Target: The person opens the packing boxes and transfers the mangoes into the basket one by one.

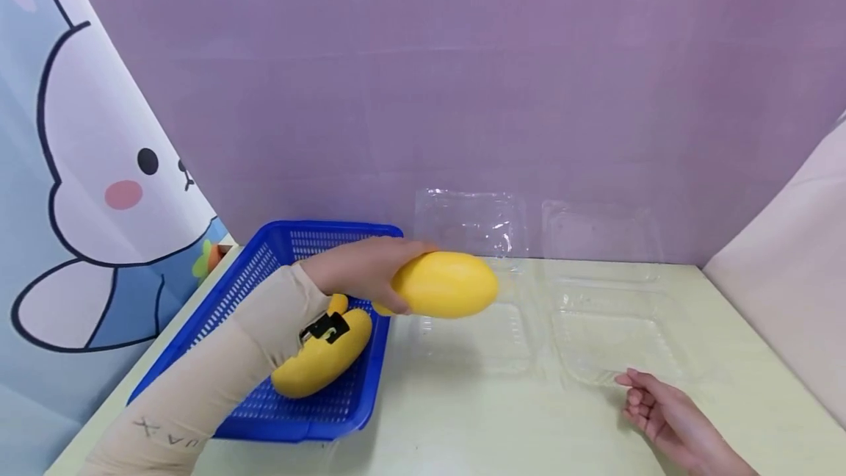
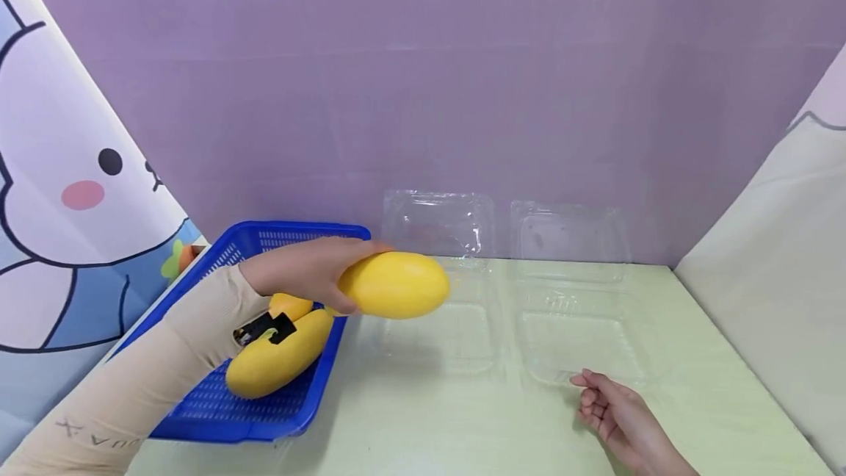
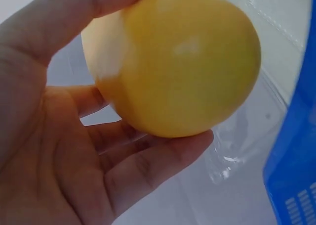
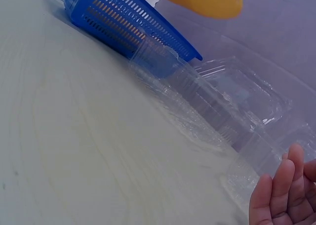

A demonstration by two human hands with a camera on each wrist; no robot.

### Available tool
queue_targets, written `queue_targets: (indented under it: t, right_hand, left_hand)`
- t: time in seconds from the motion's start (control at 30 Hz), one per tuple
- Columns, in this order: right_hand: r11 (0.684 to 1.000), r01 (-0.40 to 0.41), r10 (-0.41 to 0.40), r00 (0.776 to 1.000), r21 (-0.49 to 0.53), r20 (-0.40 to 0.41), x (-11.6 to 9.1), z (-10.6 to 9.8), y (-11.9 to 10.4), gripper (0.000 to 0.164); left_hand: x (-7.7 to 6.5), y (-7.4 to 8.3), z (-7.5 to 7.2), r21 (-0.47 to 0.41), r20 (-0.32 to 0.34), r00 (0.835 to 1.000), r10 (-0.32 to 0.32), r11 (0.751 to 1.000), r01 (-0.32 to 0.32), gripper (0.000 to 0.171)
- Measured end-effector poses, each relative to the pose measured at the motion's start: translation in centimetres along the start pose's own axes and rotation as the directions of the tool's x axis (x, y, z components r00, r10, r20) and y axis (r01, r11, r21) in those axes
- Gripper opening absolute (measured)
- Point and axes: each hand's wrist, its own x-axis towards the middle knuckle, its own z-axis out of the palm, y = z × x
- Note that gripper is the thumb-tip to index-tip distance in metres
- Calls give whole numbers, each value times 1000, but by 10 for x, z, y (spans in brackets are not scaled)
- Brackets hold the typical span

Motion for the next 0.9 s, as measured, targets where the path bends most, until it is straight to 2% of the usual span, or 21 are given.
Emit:
queue_targets:
  t: [0.17,0.57,0.77,0.9]
  right_hand:
    - [1000,19,-19,1000,1,3,-1,-2,-1,42]
    - [998,27,-28,999,-53,-15,1,-4,3,44]
    - [1000,-3,3,1000,-31,13,-1,-5,3,43]
    - [999,-13,14,1000,-37,20,0,-4,1,43]
  left_hand:
    - [-13,-7,-1,-17,-41,999,-9,1000,8,78]
    - [-54,-34,10,-90,-72,991,-114,990,107,80]
    - [-72,-49,17,-137,-78,986,-146,981,135,79]
    - [-87,-58,19,-138,-105,980,-167,979,152,81]
